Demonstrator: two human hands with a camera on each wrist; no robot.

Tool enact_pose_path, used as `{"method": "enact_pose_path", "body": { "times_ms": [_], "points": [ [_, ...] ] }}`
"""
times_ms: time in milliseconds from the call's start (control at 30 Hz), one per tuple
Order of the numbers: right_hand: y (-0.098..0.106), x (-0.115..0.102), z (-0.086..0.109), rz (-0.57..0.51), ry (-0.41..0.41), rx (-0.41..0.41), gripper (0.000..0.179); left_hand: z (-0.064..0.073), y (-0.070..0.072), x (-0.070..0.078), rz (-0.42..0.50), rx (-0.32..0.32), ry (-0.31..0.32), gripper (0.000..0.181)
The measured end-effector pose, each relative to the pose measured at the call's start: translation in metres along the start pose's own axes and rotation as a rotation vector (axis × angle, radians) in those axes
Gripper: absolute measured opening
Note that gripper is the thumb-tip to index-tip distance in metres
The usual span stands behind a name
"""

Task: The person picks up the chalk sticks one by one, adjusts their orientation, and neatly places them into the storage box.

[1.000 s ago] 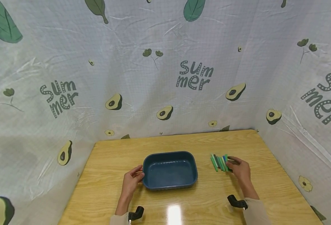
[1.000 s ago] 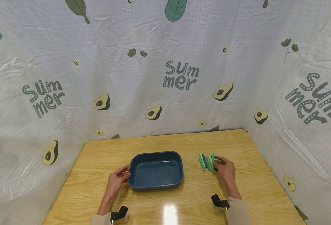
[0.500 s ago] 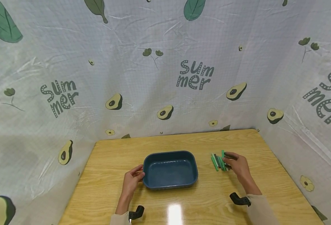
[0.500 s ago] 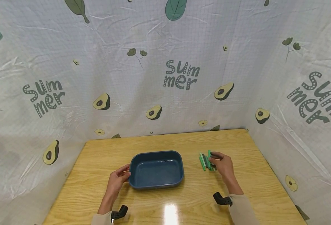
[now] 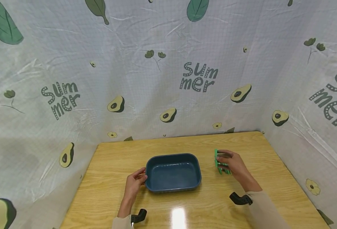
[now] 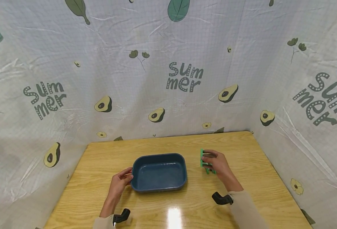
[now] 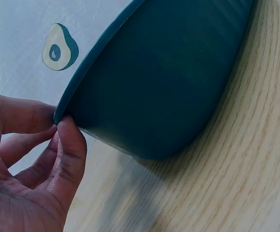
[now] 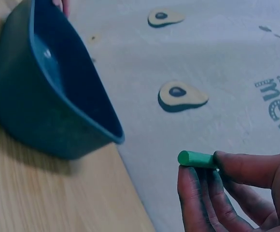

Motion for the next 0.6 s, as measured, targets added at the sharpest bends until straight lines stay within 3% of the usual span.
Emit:
{"method": "enact_pose_path", "body": {
  "times_ms": [600],
  "points": [
    [-0.056, -0.022, 0.012, -0.102, -0.035, -0.156, 0.054, 0.0, 0.004, -0.003, 0.004, 0.007, 0.019, 0.041]
  ]
}}
Point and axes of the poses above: each hand's wrist, its own z-axis away from the middle knuckle, its own y-axis out of the back of the hand, x = y × z, the point moved 1 cm from there along -z, towards the middle knuckle, and after that the axes turned 15 degrees about x, right-handed, at the moved point
